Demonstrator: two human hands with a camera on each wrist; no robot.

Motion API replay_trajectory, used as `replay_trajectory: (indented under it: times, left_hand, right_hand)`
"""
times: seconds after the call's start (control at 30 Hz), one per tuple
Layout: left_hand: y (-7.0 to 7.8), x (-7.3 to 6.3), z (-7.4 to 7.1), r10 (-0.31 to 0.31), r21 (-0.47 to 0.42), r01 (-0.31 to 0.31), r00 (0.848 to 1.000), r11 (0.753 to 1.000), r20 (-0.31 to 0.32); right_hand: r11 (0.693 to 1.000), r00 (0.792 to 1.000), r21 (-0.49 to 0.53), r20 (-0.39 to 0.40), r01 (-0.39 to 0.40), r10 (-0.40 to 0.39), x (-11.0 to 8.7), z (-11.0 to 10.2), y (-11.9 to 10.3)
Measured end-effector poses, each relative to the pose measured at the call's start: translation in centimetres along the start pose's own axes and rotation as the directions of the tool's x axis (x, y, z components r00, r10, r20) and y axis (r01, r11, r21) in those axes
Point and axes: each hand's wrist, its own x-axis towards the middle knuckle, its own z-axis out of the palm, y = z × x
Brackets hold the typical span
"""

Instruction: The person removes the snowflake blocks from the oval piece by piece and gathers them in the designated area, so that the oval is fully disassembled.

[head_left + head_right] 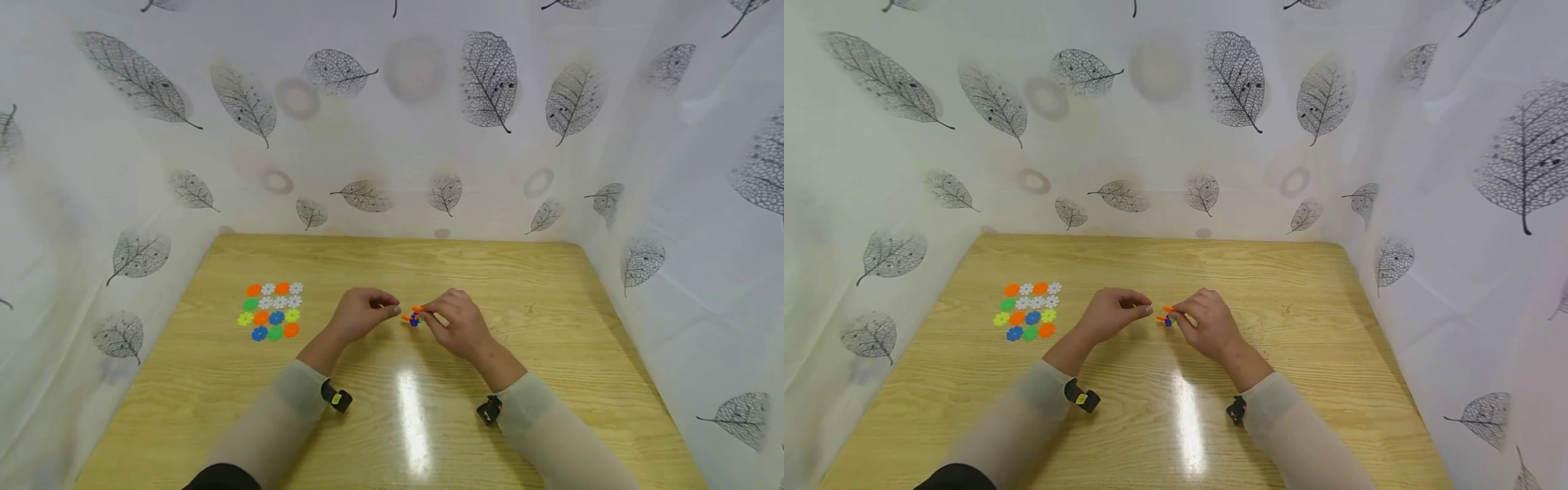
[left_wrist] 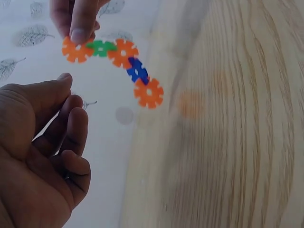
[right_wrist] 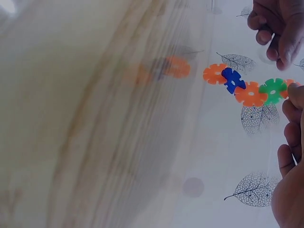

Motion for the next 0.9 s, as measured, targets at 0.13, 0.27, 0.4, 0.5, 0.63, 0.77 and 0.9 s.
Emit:
replay_trajectory:
  times: [0.13,0.27,0.4,0.5,0.63,0.77,0.9]
  left_hand:
    - [0.7,0.2,0.8,0.028,-0.018,-0.028,0.999,0.999,0.035]
    - [1.2,0.4,1.2,0.055,-0.021,-0.054,0.997,0.998,0.049]
    - [1.5,0.5,1.4,0.076,-0.013,-0.075,0.996,0.997,0.045]
    - [1.6,0.4,1.4,0.083,-0.006,-0.082,0.996,0.997,0.041]
    - [1.7,0.4,1.4,0.069,-0.004,-0.069,0.997,0.998,0.032]
    - [1.8,0.3,1.2,0.049,-0.026,-0.049,0.999,0.998,0.02]
    - [1.8,0.2,1.0,0.052,-0.06,-0.051,0.999,0.997,0.015]
  right_hand:
    - [1.0,1.0,0.013,0.002,0.016,-0.016,0.2,0.1,-0.2]
    - [1.0,1.0,0.019,0.008,0.018,-0.018,0.2,0.2,-0.3]
    - [1.0,1.0,0.013,0.016,0.009,-0.009,0.2,0.2,-0.3]
    - [1.0,1.0,0.01,0.019,0.005,-0.005,0.3,0.2,-0.3]
    - [1.0,1.0,0.019,0.022,-0.006,0.005,0.3,0.3,-0.3]
    - [0.999,0.999,0.038,0.031,-0.026,0.025,0.0,0.4,0.0]
    - [0.998,0.997,0.048,0.069,-0.051,0.048,-0.2,0.6,0.1]
